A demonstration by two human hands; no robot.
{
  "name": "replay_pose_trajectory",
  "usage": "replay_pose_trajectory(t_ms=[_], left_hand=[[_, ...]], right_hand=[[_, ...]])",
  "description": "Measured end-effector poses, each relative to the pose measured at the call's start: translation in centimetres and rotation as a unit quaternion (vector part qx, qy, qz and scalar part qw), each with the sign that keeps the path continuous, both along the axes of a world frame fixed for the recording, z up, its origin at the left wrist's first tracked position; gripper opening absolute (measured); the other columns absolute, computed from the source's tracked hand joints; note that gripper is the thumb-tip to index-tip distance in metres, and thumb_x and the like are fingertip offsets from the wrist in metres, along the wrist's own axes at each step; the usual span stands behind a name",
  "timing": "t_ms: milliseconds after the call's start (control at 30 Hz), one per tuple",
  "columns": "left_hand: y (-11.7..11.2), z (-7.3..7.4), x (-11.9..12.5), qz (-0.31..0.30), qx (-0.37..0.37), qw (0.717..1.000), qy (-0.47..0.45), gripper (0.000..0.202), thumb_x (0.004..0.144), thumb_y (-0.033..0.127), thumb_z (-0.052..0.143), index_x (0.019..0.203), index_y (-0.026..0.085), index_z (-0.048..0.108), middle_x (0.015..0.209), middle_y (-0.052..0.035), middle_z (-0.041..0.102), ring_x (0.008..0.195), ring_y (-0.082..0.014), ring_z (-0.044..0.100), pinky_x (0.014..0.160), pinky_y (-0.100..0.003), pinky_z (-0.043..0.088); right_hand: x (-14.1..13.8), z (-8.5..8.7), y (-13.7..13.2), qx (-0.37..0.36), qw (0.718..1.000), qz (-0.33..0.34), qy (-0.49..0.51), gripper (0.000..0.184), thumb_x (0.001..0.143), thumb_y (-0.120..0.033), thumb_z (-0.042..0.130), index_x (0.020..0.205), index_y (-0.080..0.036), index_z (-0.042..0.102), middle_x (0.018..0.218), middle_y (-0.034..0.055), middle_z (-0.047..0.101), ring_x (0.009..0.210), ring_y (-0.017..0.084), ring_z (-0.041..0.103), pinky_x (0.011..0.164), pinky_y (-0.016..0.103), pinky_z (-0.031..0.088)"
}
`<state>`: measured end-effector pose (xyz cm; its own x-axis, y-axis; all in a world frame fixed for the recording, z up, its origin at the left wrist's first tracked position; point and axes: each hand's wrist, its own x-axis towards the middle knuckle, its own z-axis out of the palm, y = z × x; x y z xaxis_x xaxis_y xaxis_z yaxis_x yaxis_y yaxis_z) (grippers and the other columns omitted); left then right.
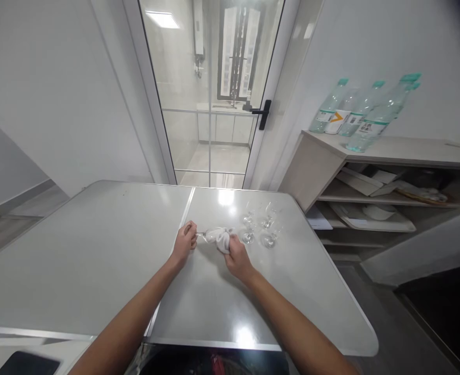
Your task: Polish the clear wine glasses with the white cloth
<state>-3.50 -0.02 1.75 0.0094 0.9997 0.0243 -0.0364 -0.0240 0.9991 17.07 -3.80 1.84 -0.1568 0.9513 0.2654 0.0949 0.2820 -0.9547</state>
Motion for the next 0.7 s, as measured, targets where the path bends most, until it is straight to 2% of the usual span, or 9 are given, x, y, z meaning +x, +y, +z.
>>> replay_pose_trajectory(t_ms=[67,167,233,367,433,500,600,633,700], left_hand=[[-0.6,0.3,-0.3,0.031,0.111,0.991,0.07,0.032,0.095,0.049,0.059,0.081,0.023,0.046,0.069,0.0041,0.036,0.056,-0.0115,0.033,0.05,-0.024,0.028],[-1.1,0.4,-0.9,0.058,0.231,0.959,0.151,0.025,0.093,0.041,0.061,0.08,0.022,0.051,0.075,0.0006,0.044,0.065,-0.014,0.041,0.06,-0.027,0.038],[-1.0,0.2,-1.0,0.071,0.205,0.968,0.128,0.025,0.092,0.041,0.06,0.08,0.022,0.049,0.071,0.0018,0.041,0.06,-0.0133,0.039,0.056,-0.026,0.036],[0.3,-0.4,-0.5,0.036,-0.021,0.999,-0.005,0.03,0.089,0.045,0.06,0.077,0.023,0.043,0.062,0.0078,0.027,0.045,-0.0084,0.023,0.042,-0.021,0.017],[0.6,-0.4,-0.3,0.012,-0.071,0.997,-0.015,0.033,0.087,0.047,0.061,0.075,0.023,0.042,0.06,0.0088,0.026,0.044,-0.0072,0.02,0.042,-0.021,0.014],[0.3,-0.1,-0.4,0.022,-0.008,0.999,0.037,0.03,0.089,0.046,0.061,0.077,0.021,0.047,0.063,0.0066,0.035,0.048,-0.0083,0.03,0.044,-0.02,0.022],[-0.5,0.4,-0.5,0.055,0.159,0.975,0.144,0.024,0.091,0.041,0.062,0.083,0.02,0.053,0.074,0.0018,0.048,0.065,-0.0119,0.044,0.058,-0.022,0.038],[-0.7,0.5,-0.5,0.062,0.188,0.967,0.159,0.024,0.092,0.04,0.062,0.083,0.02,0.053,0.074,0.0014,0.048,0.067,-0.0123,0.044,0.06,-0.023,0.039],[-0.9,0.4,-0.4,0.066,0.175,0.973,0.135,0.025,0.094,0.041,0.059,0.082,0.021,0.05,0.071,0.0029,0.043,0.062,-0.0117,0.04,0.056,-0.023,0.036]], right_hand=[[-0.5,-0.3,0.1,-0.093,0.991,-0.031,0.091,0.023,0.082,-0.043,0.073,0.085,-0.022,0.068,0.078,0.0034,0.062,0.074,0.021,0.051,0.077,0.036,0.043],[-1.1,-0.6,0.3,-0.213,0.953,-0.003,0.213,0.039,0.079,-0.055,0.077,0.094,-0.02,0.069,0.079,0.002,0.062,0.069,0.018,0.05,0.066,0.029,0.04],[-1.0,-0.5,0.3,-0.207,0.955,0.022,0.209,0.041,0.08,-0.057,0.077,0.096,-0.02,0.07,0.08,0.0024,0.063,0.07,0.018,0.051,0.067,0.029,0.041],[-0.2,0.0,-0.1,-0.042,0.998,0.04,0.039,0.021,0.083,-0.04,0.077,0.089,-0.021,0.071,0.085,0.0047,0.066,0.083,0.023,0.054,0.086,0.036,0.045],[0.0,-0.1,-0.1,0.01,1.0,0.021,-0.011,0.015,0.08,-0.034,0.078,0.081,-0.022,0.069,0.083,0.0051,0.066,0.086,0.024,0.055,0.089,0.038,0.044],[-0.1,-0.4,0.1,-0.009,1.0,-0.008,0.017,0.017,0.083,-0.036,0.076,0.083,-0.021,0.069,0.083,0.0045,0.067,0.084,0.024,0.056,0.085,0.036,0.046],[-0.4,-1.1,0.6,-0.12,0.982,-0.029,0.145,0.031,0.089,-0.048,0.07,0.099,-0.019,0.07,0.083,0.0032,0.068,0.077,0.021,0.058,0.073,0.032,0.046],[-0.5,-1.2,0.7,-0.151,0.972,-0.024,0.177,0.035,0.089,-0.051,0.069,0.101,-0.018,0.07,0.083,0.003,0.068,0.075,0.02,0.058,0.071,0.031,0.045],[-0.4,-1.3,0.9,-0.169,0.967,-0.009,0.189,0.037,0.09,-0.054,0.068,0.101,-0.018,0.069,0.082,0.0031,0.067,0.071,0.018,0.057,0.068,0.03,0.044]])
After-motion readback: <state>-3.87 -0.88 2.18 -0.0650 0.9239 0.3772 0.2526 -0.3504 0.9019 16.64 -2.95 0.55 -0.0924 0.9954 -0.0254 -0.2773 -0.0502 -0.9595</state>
